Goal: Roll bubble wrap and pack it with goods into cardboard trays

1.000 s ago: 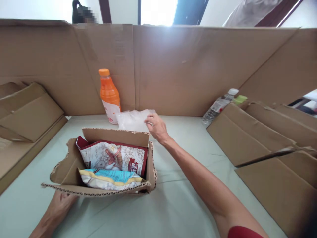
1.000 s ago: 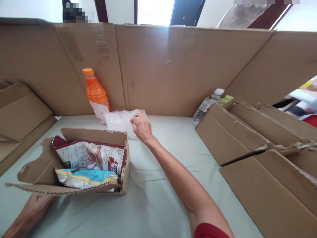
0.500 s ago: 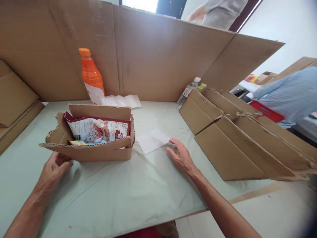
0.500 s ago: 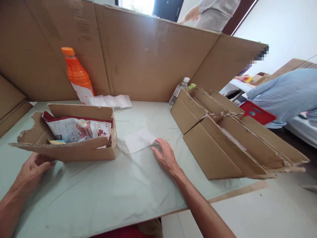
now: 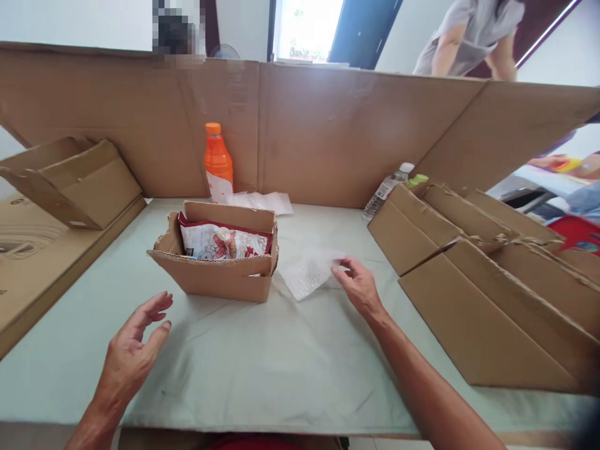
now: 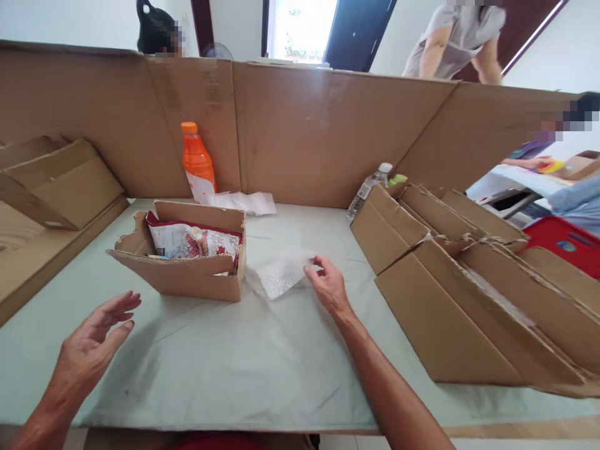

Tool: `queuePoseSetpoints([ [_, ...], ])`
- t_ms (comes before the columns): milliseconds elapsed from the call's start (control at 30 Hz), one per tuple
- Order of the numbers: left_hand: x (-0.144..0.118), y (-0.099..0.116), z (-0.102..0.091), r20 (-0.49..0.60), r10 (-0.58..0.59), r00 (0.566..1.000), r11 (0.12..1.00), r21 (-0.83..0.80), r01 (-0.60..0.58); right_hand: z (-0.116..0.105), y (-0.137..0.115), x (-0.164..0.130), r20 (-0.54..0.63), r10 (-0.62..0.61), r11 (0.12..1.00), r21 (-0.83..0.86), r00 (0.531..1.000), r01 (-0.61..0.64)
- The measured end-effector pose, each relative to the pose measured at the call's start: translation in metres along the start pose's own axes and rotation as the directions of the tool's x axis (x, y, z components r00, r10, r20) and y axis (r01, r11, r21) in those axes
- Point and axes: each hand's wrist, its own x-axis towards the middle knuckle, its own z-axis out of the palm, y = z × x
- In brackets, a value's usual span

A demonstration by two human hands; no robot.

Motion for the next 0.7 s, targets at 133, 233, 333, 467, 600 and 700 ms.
queuePoseSetpoints([
  [133,-0.016,0.027,0.006,-0.070,0.145,0.987,0.974,0.186,-0.130,-0.009,-0.012,0.013,-0.108,0.169,0.918,0.380,0.980,-0.116],
  [233,-0.033,0.043,0.025,-0.035,0.348,0.937,0.915,0.229,-0.331,-0.009,-0.011,0.027,-0.084,0.177,0.918,0.373,0.981,-0.134],
  [333,-0.048,0.056,0.055,0.125,0.596,0.793,0.788,0.096,-0.608,0.004,-0.004,0.034,-0.027,0.158,0.952,0.269,0.987,-0.145],
  [467,-0.057,0.067,0.084,0.247,0.675,0.695,0.720,-0.019,-0.693,0.013,0.002,0.018,0.027,0.143,0.986,0.088,0.989,-0.145],
  [600,-0.056,0.068,0.087,0.355,0.650,0.672,0.728,-0.037,-0.685,-0.017,0.005,-0.028,0.134,0.028,0.987,-0.162,0.991,-0.005],
  [700,-0.055,0.065,0.086,0.431,0.588,0.685,0.772,-0.049,-0.633,-0.040,0.007,-0.063,0.405,-0.097,0.886,-0.380,0.909,0.264],
])
